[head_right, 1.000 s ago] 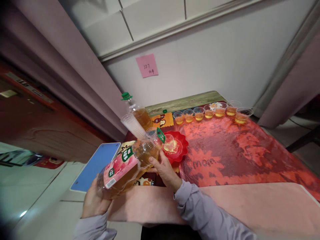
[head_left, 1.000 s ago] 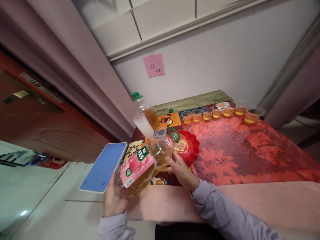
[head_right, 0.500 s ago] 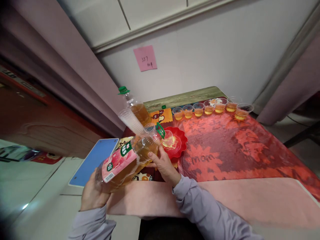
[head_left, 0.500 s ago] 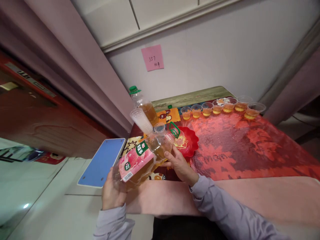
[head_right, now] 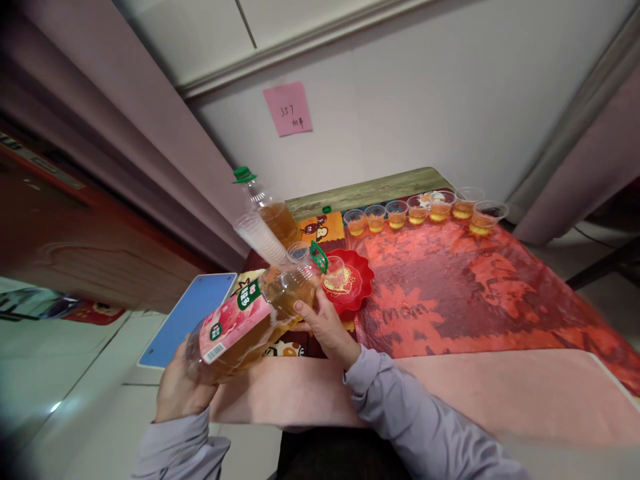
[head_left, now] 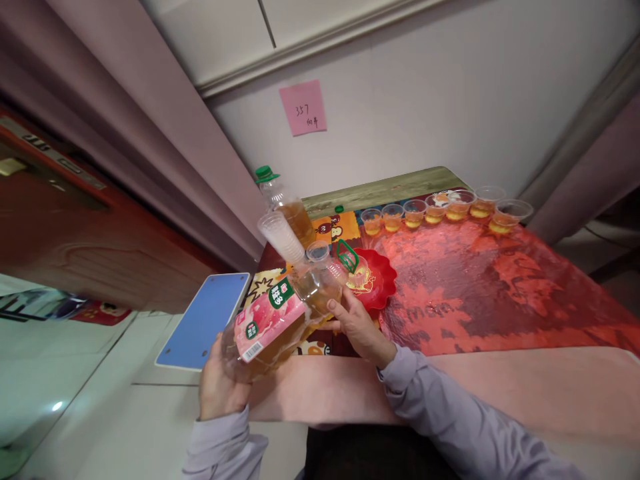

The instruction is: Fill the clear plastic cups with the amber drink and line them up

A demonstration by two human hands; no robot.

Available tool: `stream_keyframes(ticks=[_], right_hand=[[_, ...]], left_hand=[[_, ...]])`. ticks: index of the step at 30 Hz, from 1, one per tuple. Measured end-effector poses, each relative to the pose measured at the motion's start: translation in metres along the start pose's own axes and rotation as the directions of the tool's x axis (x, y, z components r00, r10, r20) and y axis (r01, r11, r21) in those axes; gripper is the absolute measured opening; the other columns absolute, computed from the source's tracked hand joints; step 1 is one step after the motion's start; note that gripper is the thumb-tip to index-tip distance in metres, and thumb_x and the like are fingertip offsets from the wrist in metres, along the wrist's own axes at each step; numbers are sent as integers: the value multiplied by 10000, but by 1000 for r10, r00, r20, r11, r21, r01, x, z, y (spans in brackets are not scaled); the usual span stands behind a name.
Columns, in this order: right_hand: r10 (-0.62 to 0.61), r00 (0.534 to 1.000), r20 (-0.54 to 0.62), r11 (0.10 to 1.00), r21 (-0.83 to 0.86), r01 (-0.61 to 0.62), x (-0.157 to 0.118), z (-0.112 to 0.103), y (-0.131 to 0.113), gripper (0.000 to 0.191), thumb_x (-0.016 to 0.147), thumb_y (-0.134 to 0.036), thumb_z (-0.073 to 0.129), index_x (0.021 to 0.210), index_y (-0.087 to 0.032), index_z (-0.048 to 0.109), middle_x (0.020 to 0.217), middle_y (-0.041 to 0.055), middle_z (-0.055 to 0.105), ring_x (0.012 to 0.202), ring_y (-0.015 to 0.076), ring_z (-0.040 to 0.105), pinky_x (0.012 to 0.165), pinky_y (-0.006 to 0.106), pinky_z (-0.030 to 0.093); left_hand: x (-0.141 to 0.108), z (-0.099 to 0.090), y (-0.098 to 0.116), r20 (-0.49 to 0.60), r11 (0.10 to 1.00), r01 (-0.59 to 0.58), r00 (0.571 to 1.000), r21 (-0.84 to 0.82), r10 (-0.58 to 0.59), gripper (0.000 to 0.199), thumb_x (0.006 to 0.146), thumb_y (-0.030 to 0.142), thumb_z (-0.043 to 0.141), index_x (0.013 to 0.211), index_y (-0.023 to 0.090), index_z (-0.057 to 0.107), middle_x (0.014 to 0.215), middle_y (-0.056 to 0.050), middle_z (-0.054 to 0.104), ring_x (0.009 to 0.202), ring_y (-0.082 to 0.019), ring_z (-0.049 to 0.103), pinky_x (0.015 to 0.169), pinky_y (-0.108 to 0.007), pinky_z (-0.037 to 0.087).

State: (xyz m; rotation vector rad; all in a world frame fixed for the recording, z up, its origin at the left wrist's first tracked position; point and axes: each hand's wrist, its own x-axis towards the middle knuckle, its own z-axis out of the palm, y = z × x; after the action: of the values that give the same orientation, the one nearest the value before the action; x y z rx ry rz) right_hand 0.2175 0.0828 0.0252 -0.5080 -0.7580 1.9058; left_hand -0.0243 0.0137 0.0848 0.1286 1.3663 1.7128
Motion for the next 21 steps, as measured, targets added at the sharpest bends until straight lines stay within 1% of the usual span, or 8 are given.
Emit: stream_keyframes(ticks=[4, 7, 10, 15, 17, 21], right_hand=[[-1, 1000, 6, 1000, -18, 1, 0, 0, -1, 911, 889, -584, 856, 1663, -393, 415, 1613, 57, 622, 1404, 346, 668, 1025, 604, 685], [1, 1000, 9, 1000, -21, -1, -1, 1, -2, 875, 894, -590, 851, 1642, -383, 446, 1613, 61, 620, 1414, 353, 660, 1034, 613, 681], [3, 1000, 8, 1000, -12, -3, -1, 1, -1, 865, 888, -588, 858, 1626, -373, 462, 1614, 67, 616, 1396, 351, 673, 1022, 598, 689], [-1, 1000, 2, 1000, 0, 1, -1, 1, 0, 833, 885, -595, 858, 1593, -357, 488, 1596, 71, 634, 1349, 341, 704, 1006, 589, 696], [0, 1000, 5, 1000, -1, 0, -1, 1, 0, 828, 879, -604, 862, 1580, -353, 500, 1591, 74, 639, 1361, 349, 696, 1006, 598, 694], [-4, 1000, 16, 1000, -14, 4, -1, 1, -2, 798, 888, -605, 852, 1566, -352, 517, 1606, 85, 621, 1395, 373, 673, 1003, 611, 692]], left_hand=[[-1, -2, 1, -42, 1000, -12, 999, 18, 13, 399, 1073, 313, 536, 1351, 169, 783, 1224, -112, 845, 1238, -284, 764, 1050, -379, 612], [-5, 2, 0, -61, 998, -35, 997, 53, 38, 380, 1062, 317, 558, 1314, 161, 796, 1214, -102, 847, 1270, -290, 745, 1082, -413, 601], [-8, 6, 0, -71, 997, -53, 996, 63, 57, 379, 1052, 317, 566, 1285, 135, 804, 1188, -113, 850, 1290, -302, 732, 1103, -436, 590], [-9, 7, 2, -38, 997, -56, 998, 48, 58, 393, 1042, 311, 566, 1308, 133, 793, 1187, -128, 849, 1289, -335, 733, 1107, -481, 593], [-10, 8, 3, -52, 998, -45, 997, 43, 48, 387, 1047, 294, 544, 1294, 141, 799, 1158, -124, 854, 1275, -334, 741, 1108, -483, 593], [-15, 15, 4, -62, 998, -48, 997, 45, 50, 369, 1055, 290, 526, 1202, 126, 823, 1142, -128, 856, 1303, -331, 728, 1133, -467, 579]])
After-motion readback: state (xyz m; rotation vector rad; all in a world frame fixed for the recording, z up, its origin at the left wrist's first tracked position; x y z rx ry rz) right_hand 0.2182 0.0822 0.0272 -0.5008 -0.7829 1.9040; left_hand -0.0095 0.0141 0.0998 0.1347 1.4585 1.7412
